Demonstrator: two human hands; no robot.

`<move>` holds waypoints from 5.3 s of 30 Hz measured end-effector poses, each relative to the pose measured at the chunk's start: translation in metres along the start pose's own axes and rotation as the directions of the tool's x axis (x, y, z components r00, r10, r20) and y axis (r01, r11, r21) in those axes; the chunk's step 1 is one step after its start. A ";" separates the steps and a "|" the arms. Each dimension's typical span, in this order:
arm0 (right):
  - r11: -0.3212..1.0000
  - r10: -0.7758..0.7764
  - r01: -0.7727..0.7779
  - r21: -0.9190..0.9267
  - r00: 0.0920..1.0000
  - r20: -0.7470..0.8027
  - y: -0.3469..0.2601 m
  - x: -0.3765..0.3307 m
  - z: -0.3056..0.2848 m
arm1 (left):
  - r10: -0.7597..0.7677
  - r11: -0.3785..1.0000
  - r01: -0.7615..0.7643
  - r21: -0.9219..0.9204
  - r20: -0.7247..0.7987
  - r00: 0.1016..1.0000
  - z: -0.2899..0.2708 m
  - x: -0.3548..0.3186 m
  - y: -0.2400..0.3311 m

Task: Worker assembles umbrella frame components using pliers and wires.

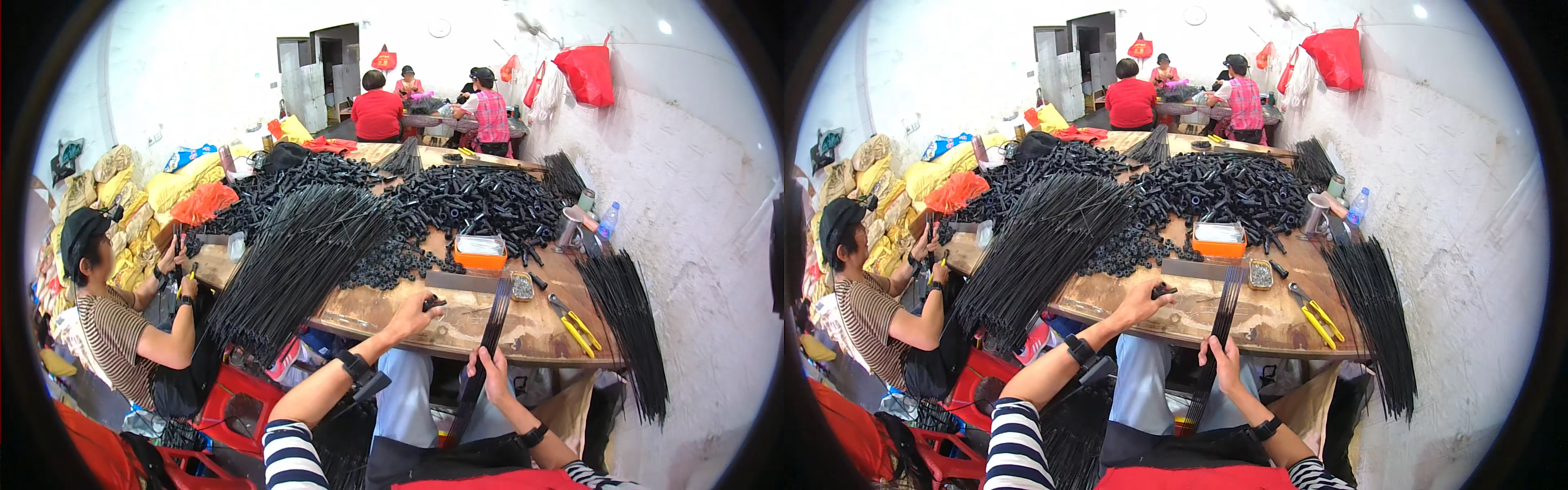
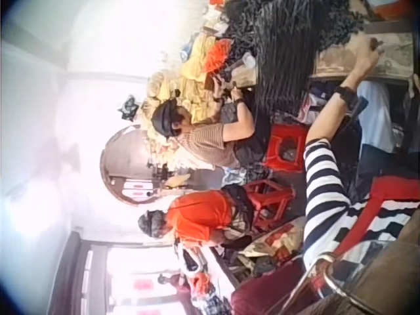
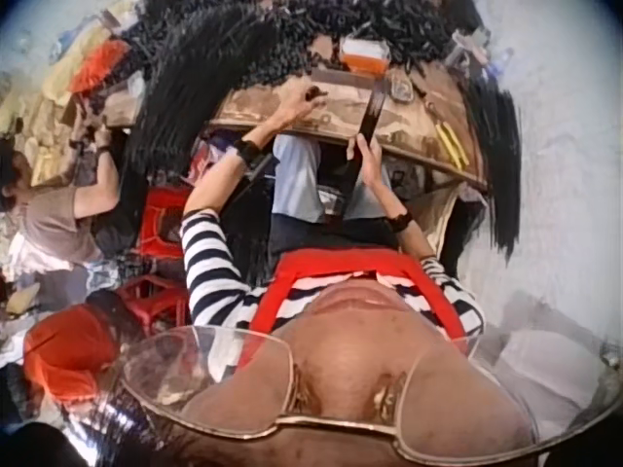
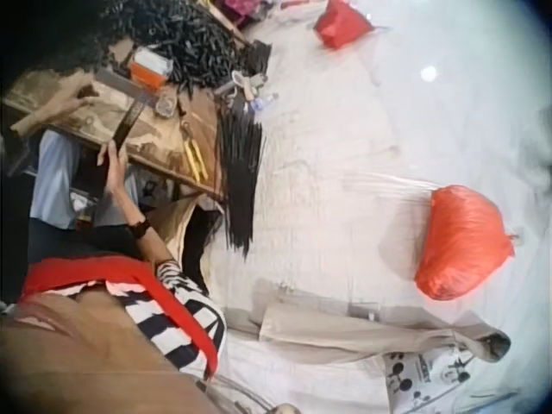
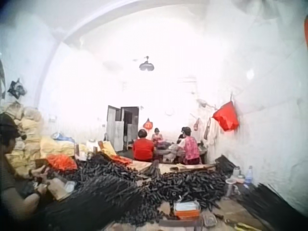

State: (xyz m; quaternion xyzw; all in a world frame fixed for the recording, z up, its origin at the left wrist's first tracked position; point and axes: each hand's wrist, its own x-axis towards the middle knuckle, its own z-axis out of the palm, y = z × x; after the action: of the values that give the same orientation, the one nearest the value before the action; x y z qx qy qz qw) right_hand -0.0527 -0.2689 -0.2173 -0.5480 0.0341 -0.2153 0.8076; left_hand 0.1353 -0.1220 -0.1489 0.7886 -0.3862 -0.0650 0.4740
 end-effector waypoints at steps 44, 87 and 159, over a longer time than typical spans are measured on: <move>0.986 0.109 -0.118 0.116 0.991 0.078 -0.001 -0.019 0.010 | 0.142 0.605 0.428 -0.672 0.620 0.772 0.052 0.073 0.073; 0.884 0.457 -0.468 0.019 0.870 0.185 -0.043 -0.095 0.024 | -0.353 0.694 0.169 -0.700 -0.126 0.927 0.069 -0.119 0.038; 0.863 0.489 -0.472 -0.178 0.870 0.064 -0.057 -0.084 0.034 | -0.484 0.173 0.228 -0.958 0.119 0.867 0.054 -0.140 0.062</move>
State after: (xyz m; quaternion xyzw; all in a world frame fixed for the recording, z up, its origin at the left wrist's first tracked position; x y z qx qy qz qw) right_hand -0.1361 -0.2240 -0.1679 -0.5944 0.1433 0.0259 0.7909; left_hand -0.0213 -0.0813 -0.1663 0.4119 -0.0182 -0.3077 0.8575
